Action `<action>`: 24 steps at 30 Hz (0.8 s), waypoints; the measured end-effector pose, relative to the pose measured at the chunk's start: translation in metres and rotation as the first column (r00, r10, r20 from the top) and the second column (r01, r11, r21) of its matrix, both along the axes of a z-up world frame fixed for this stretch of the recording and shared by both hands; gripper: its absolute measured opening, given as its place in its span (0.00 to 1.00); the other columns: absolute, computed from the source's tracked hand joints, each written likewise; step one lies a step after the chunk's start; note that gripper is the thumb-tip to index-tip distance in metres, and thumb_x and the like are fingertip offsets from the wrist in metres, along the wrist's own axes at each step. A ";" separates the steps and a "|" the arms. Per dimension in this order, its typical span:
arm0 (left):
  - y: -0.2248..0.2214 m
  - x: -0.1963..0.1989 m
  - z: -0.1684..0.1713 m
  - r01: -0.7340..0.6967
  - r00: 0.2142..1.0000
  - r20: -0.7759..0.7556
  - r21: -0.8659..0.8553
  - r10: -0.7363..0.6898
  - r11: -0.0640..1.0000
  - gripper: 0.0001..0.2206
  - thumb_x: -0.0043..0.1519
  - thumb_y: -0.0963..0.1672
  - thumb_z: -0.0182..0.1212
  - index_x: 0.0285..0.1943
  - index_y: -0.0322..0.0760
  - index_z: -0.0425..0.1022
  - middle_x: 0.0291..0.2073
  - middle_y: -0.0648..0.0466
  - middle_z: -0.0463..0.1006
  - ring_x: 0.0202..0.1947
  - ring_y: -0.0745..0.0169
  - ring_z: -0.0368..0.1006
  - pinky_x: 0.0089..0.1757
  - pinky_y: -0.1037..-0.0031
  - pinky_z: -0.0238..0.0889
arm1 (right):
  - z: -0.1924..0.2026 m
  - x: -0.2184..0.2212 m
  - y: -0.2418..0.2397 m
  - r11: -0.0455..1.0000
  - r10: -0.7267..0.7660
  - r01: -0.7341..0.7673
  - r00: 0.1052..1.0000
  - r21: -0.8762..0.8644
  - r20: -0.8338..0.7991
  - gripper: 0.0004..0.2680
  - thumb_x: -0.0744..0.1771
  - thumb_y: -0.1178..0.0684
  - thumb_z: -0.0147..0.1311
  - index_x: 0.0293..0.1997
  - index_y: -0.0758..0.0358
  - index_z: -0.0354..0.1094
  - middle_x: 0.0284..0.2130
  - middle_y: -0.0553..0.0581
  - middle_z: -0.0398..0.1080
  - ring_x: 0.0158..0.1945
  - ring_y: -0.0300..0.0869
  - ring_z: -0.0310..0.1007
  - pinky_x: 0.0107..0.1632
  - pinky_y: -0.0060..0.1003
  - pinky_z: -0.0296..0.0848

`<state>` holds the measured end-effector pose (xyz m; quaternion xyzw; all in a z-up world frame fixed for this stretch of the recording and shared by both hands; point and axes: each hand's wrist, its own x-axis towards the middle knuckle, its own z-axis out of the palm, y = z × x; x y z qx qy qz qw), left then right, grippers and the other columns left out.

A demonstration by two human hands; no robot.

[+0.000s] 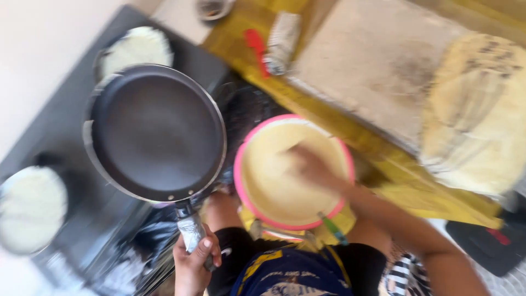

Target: Cooking thin crepes by pouring batter into pans, swirling them to coat the surface, and stacking the finished products.

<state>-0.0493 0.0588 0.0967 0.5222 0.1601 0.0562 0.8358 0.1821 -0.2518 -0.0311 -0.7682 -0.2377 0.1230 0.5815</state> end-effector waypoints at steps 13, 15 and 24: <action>0.117 -0.117 0.010 -0.409 0.758 -0.206 0.589 0.618 0.698 0.10 0.60 0.44 0.65 0.43 0.31 0.75 0.21 0.47 0.77 0.17 0.60 0.72 0.28 0.71 0.69 | 0.024 -0.123 0.342 0.969 -0.244 0.247 0.945 -0.014 -0.216 0.34 0.56 0.49 0.73 0.66 0.60 0.55 0.57 0.60 0.70 0.60 0.49 0.71 0.63 0.39 0.70; 0.117 -0.106 0.019 -0.331 0.665 -0.383 0.618 0.641 0.713 0.10 0.57 0.43 0.67 0.42 0.30 0.79 0.25 0.45 0.82 0.21 0.58 0.76 0.30 0.68 0.73 | 0.048 -0.113 0.314 0.963 -0.257 0.214 0.911 -0.161 -0.324 0.35 0.56 0.41 0.71 0.67 0.55 0.53 0.55 0.56 0.71 0.56 0.46 0.74 0.58 0.35 0.70; 0.035 -0.040 -0.074 0.446 0.768 -0.602 0.258 -0.219 0.857 0.17 0.60 0.51 0.68 0.35 0.32 0.78 0.17 0.46 0.78 0.14 0.60 0.76 0.22 0.74 0.72 | 0.216 -0.103 0.105 0.132 -0.017 -0.169 0.985 -0.977 -0.172 0.36 0.56 0.21 0.60 0.66 0.47 0.57 0.50 0.65 0.78 0.57 0.60 0.78 0.58 0.55 0.72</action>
